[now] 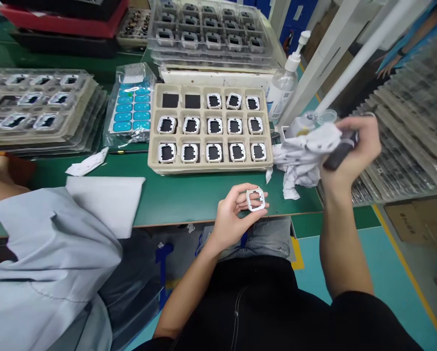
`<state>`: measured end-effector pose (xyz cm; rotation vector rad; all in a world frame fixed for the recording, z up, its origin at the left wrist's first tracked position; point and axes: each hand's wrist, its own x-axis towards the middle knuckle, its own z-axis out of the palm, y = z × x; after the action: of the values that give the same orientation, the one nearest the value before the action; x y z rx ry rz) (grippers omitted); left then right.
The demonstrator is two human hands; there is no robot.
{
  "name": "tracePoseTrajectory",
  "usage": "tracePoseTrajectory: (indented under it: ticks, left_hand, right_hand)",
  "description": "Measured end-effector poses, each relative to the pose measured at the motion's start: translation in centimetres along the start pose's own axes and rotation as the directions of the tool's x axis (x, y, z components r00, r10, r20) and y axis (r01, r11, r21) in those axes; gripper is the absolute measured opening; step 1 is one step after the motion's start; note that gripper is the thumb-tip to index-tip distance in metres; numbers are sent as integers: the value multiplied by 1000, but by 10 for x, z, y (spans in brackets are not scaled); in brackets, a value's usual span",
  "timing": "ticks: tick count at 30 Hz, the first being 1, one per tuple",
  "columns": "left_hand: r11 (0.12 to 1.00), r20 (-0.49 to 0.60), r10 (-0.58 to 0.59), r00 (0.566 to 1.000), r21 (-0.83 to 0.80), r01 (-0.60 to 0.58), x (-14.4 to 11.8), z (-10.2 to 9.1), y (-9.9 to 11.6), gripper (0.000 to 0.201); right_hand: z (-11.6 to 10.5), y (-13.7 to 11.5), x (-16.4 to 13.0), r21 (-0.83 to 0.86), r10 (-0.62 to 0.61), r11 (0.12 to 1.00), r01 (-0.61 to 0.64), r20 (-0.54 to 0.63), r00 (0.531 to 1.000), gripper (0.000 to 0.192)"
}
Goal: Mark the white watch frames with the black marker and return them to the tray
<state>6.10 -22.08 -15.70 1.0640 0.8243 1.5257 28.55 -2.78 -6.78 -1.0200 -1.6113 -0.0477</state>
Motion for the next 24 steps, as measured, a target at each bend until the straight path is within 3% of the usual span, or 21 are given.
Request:
tracePoseTrajectory:
  ticks: [3,7,11,18,21,24]
  left_hand:
    - [1000,-22,15,1000,15,-15,-1,-1,0,51]
    - [997,-40,50,998,56,-48,-3,-1,-1,51]
    - [988,-19,118,993,99,-115,-1,2,2,53]
    - [959,177,157,971,208,-193,3,18,-1,57]
    - [903,198,245,949,309,-298,0,19,-5,67]
    - [849,267,317,910,348,-398,-3,17,-5,74]
  right_hand:
    - [-13,-20,-57,230,-238,939,258,-112,965,14]
    - [-26,-26,-105,343,-379,873,347,27,925,36]
    - [-39,-21,-123,303,-371,897,321,123,920,47]
    - [-43,-15,-141,207,-339,924,322,52,939,36]
    - [-45,-14,-145,151,-286,949,277,46,957,45]
    - [-44,-16,-148,163,-255,957,242,70,964,38]
